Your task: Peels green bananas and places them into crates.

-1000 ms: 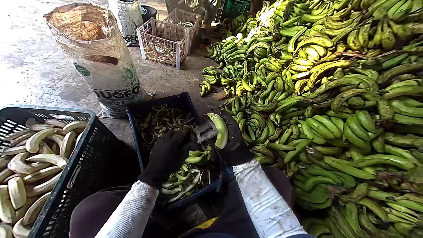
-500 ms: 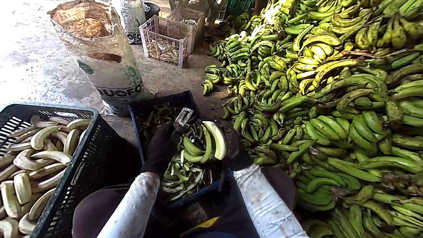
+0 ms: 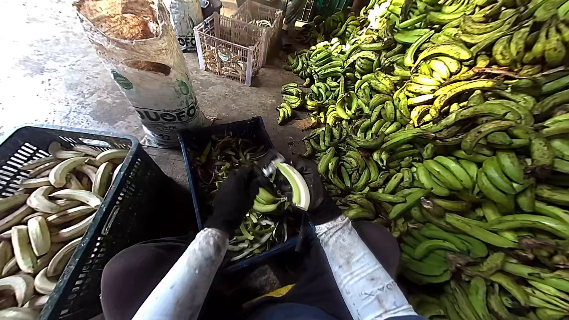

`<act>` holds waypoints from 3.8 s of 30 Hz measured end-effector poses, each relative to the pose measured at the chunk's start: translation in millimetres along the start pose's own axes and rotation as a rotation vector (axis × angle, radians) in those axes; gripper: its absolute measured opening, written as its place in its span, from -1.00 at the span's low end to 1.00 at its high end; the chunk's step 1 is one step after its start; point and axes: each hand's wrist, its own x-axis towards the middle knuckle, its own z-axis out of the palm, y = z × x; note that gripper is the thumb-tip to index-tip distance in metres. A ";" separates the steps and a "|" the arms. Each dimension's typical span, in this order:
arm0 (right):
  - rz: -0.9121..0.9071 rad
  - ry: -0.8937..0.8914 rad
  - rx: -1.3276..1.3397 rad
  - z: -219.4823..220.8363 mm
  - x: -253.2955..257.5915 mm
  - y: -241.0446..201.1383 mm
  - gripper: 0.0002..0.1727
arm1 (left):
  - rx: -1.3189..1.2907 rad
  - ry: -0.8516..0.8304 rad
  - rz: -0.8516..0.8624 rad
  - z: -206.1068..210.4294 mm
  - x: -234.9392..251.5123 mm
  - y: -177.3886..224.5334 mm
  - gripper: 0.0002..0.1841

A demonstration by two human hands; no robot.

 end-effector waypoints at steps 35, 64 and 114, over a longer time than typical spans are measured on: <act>0.469 0.061 -1.809 -21.8 69.5 119.7 -0.17 | 0.024 -0.261 -0.464 -32.4 -12.7 -66.1 -0.42; -0.509 -0.321 -0.026 56.7 42.5 -20.1 -0.61 | -1.062 0.029 -0.658 120.6 -11.6 -36.5 -0.35; -0.354 0.162 -0.159 1.5 31.4 -50.6 -0.60 | -0.139 0.010 0.360 -21.0 16.8 31.4 -0.44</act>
